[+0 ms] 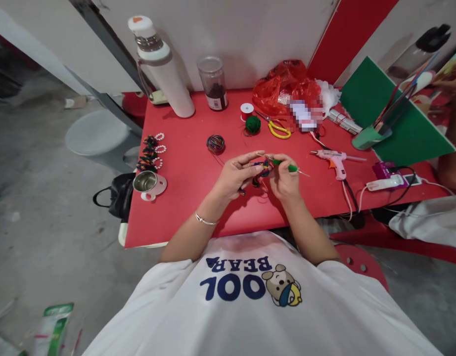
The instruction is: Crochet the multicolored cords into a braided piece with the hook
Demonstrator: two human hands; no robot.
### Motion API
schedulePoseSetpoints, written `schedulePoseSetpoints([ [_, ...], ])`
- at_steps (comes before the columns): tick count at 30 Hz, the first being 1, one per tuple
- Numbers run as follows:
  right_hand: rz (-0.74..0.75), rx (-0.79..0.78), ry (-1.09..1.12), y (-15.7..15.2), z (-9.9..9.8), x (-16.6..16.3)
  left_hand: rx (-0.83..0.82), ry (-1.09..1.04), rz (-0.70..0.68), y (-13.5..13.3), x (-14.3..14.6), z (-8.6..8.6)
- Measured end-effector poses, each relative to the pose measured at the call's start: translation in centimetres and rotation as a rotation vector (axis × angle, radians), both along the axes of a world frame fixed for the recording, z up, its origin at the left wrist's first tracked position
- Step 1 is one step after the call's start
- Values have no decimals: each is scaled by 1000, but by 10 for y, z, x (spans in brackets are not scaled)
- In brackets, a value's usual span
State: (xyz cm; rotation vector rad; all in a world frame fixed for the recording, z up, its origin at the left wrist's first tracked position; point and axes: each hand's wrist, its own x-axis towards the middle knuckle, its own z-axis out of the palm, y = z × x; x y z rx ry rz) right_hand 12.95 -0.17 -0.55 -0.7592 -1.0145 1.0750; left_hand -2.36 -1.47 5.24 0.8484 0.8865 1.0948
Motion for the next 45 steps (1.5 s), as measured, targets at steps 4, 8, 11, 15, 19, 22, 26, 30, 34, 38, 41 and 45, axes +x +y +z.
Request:
schedulePoseSetpoints([
  [4, 158, -102, -2, 9, 9, 14, -3, 27, 13, 0, -10, 4],
  [8, 221, -82, -56, 12, 17, 26, -17, 75, 39, 2, -9, 4],
  [11, 304, -60, -99, 16, 24, 34, -31, 94, 45, 3, -9, 6],
  [15, 412, -64, -194, 24, 31, 48, -34, 123, 46, 3, -11, 8],
  [19, 519, -27, -261, 31, 38, 60, -5, 185, 62, 4, -12, 7],
  [22, 559, 1, -352, 31, 48, 66, 37, 217, 116, 4, -10, 6],
  [26, 489, 67, -541, 25, 60, 68, 96, 271, 198, 5, -7, 3],
  [30, 296, 287, -781, 14, 50, 58, 117, 295, 295, 8, -2, -2],
  [34, 105, 439, -919, 3, 24, 45, -53, 38, 200, 12, -1, -2],
  [38, 45, 505, -849, 2, 13, 42, -181, -94, -17, 13, -6, 5],
  [41, 187, 498, -798, 7, 26, 49, -169, -52, -35, 14, -13, 9],
  [45, 349, 409, -747, 6, 55, 62, -102, 68, 0, 16, -18, 9],
])
